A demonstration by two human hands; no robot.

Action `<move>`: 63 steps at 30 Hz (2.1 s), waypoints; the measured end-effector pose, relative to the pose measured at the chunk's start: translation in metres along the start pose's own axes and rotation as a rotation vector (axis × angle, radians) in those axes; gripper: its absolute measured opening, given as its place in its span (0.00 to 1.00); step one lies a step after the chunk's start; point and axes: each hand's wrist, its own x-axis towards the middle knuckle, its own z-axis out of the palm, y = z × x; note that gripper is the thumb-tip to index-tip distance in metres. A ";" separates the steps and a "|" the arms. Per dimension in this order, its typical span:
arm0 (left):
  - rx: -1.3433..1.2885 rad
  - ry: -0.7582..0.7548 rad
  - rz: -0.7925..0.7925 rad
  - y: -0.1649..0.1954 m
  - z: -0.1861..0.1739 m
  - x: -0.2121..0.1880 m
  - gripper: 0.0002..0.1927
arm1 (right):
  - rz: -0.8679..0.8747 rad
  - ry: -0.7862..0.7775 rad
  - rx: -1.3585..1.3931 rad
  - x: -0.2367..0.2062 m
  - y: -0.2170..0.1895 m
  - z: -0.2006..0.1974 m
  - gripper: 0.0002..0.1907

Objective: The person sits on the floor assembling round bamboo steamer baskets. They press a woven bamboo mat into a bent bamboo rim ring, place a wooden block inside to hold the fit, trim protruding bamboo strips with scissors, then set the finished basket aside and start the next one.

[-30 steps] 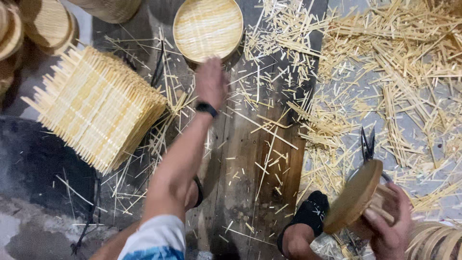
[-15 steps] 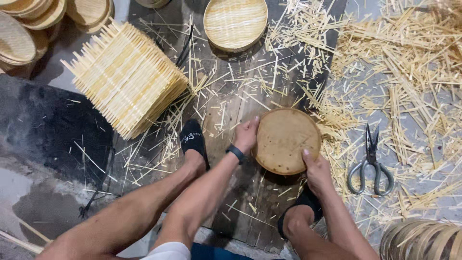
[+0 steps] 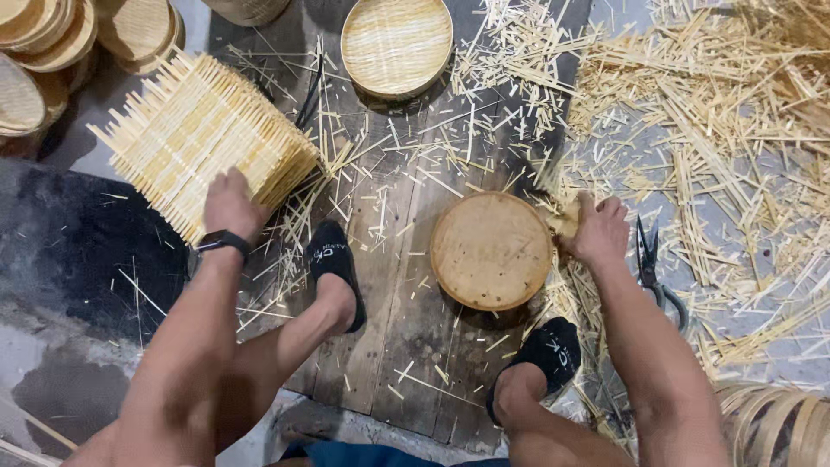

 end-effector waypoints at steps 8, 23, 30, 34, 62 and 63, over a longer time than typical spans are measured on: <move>-0.333 0.025 0.147 -0.060 -0.011 0.009 0.15 | 0.118 0.432 1.273 0.040 0.120 -0.055 0.16; -0.088 -0.139 0.097 0.023 -0.011 -0.030 0.58 | 0.379 0.065 1.747 -0.108 0.084 0.071 0.12; -0.263 -0.239 0.144 -0.012 -0.001 -0.018 0.52 | 0.396 0.011 1.661 -0.129 0.087 0.094 0.15; -0.663 -0.247 0.166 -0.017 -0.029 -0.017 0.42 | 0.374 -0.019 1.664 -0.136 0.083 0.100 0.16; -0.970 -0.065 0.084 0.227 0.081 -0.122 0.41 | 0.133 0.097 1.620 -0.119 -0.003 0.060 0.12; -1.104 -0.213 -0.010 0.224 0.091 -0.109 0.36 | 0.136 0.118 1.579 -0.120 -0.004 0.060 0.12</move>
